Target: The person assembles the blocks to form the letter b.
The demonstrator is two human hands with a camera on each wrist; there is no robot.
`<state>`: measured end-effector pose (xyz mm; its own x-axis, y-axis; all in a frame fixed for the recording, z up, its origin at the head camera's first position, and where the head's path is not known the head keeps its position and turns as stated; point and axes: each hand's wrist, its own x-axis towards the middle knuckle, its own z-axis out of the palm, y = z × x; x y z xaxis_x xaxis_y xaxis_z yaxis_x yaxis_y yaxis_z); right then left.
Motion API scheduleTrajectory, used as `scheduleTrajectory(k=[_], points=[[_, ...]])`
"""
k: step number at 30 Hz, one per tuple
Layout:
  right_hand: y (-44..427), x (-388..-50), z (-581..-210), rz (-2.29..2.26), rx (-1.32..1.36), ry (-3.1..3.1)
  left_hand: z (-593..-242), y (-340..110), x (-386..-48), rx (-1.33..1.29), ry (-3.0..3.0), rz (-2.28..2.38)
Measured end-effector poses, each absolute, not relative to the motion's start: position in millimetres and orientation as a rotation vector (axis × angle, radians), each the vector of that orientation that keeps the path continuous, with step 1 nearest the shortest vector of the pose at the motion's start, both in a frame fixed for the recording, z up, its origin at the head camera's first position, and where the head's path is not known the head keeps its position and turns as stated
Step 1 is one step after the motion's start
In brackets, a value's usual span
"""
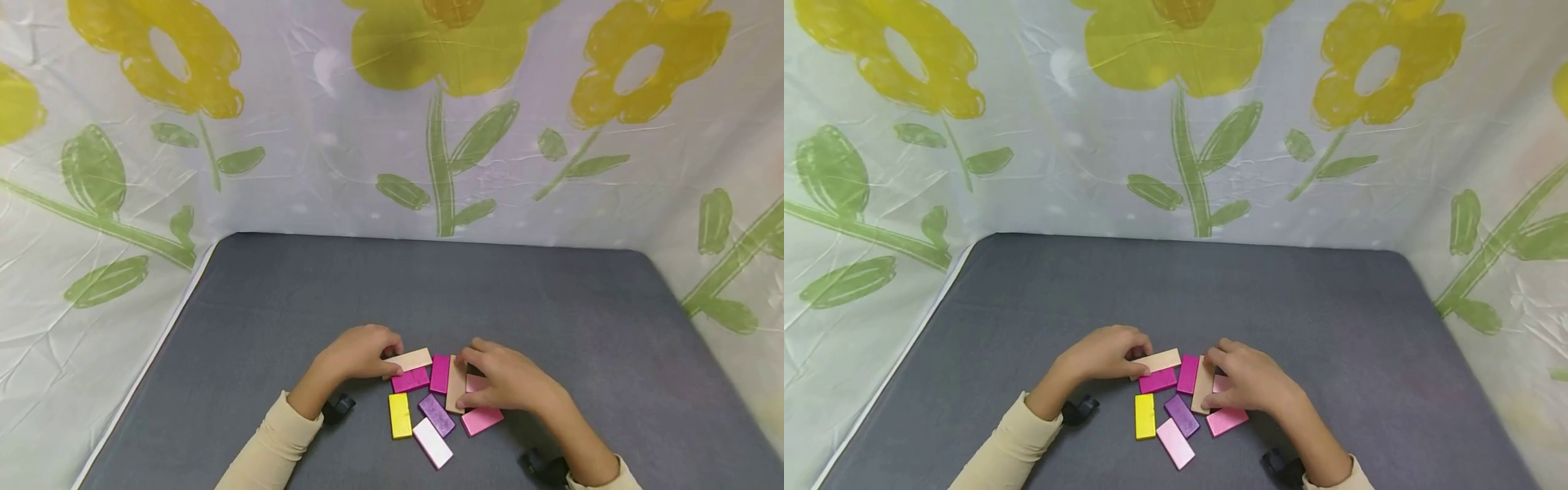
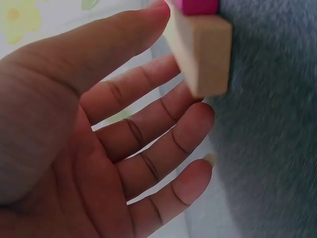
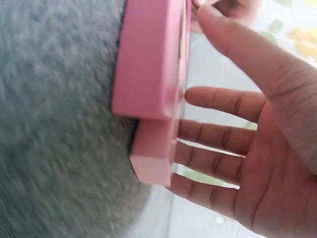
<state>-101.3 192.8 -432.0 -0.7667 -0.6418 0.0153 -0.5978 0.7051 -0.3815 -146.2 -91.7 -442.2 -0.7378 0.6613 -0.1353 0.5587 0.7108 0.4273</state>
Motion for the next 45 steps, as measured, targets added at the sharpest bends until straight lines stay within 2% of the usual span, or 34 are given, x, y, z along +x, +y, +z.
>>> scheduleTrajectory(k=[12, 23, 32, 37, 45], points=[[182.6, -98.8, -435.6, -0.507, -0.99, 2.82, -449.9, -87.8, -143.9, 0.86, 2.644, 0.608], [179.4, -101.7, -435.5, -0.52, -1.009, 2.819, -451.3, -94.0, -145.3, 0.867, 2.63, 0.696], [177.1, -110.5, -431.0, -0.511, -0.887, 2.789, -454.6, -95.4, -150.8, 0.746, 2.689, 0.743], [175.2, -124.0, -425.8, -0.461, -0.75, 2.742, -458.4, -93.3, -159.2, 0.577, 2.773, 0.763], [171.4, -164.0, -417.8, -0.365, -0.598, 2.612, -457.9, -82.1, -180.5, 0.412, 2.846, 0.652]])
